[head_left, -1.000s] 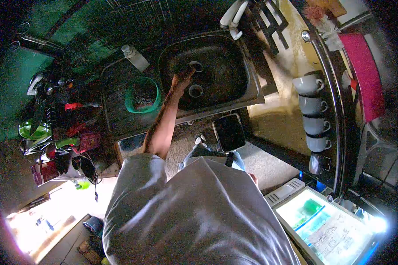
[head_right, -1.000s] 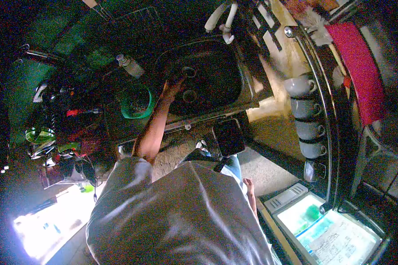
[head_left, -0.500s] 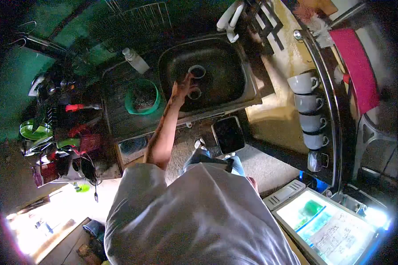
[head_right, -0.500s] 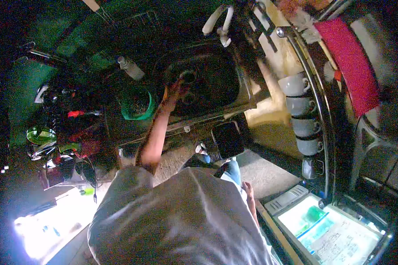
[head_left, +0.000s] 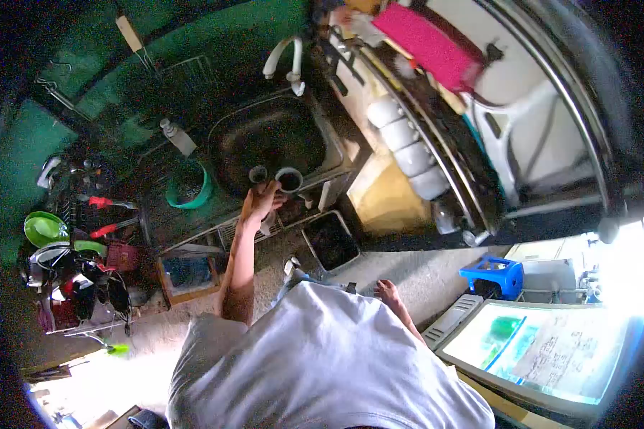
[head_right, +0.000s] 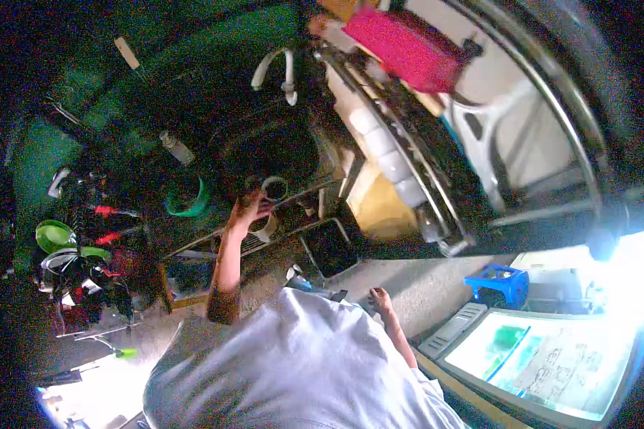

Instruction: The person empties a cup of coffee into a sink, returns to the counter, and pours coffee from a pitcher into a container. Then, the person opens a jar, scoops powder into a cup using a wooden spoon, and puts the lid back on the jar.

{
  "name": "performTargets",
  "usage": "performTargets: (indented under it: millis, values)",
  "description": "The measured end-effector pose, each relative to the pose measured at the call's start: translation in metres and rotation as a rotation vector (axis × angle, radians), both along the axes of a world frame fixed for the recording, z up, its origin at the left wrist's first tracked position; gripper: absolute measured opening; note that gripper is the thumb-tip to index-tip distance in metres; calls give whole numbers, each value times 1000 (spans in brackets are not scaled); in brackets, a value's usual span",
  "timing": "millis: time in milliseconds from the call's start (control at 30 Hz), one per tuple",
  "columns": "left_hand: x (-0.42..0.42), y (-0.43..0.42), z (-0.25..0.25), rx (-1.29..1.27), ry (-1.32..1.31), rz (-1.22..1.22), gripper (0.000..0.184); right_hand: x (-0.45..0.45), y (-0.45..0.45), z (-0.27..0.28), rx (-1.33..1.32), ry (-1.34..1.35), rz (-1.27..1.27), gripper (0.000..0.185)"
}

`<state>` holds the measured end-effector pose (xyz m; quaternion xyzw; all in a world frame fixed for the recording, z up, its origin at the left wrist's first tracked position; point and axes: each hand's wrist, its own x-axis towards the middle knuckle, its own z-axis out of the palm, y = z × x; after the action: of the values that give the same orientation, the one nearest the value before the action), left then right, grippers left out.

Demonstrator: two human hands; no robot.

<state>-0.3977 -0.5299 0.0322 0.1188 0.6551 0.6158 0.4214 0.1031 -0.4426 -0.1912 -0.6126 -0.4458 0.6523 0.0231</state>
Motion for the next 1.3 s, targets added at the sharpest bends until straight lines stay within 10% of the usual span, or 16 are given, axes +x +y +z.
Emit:
performTargets:
  millis: [800, 1233, 1300]
  values:
    - [438, 127, 24, -113, -95, -1037, 27, 283, -72, 5, -206, -39, -438, 40]
    - [498, 330, 1, 20, -110, -582, 25, 369, 94, -22, 75, 83, -397, 33]
    - [494, 358, -1, 30, -95, -453, 30, 413, 107, -97, 301, -45, -218, 33]
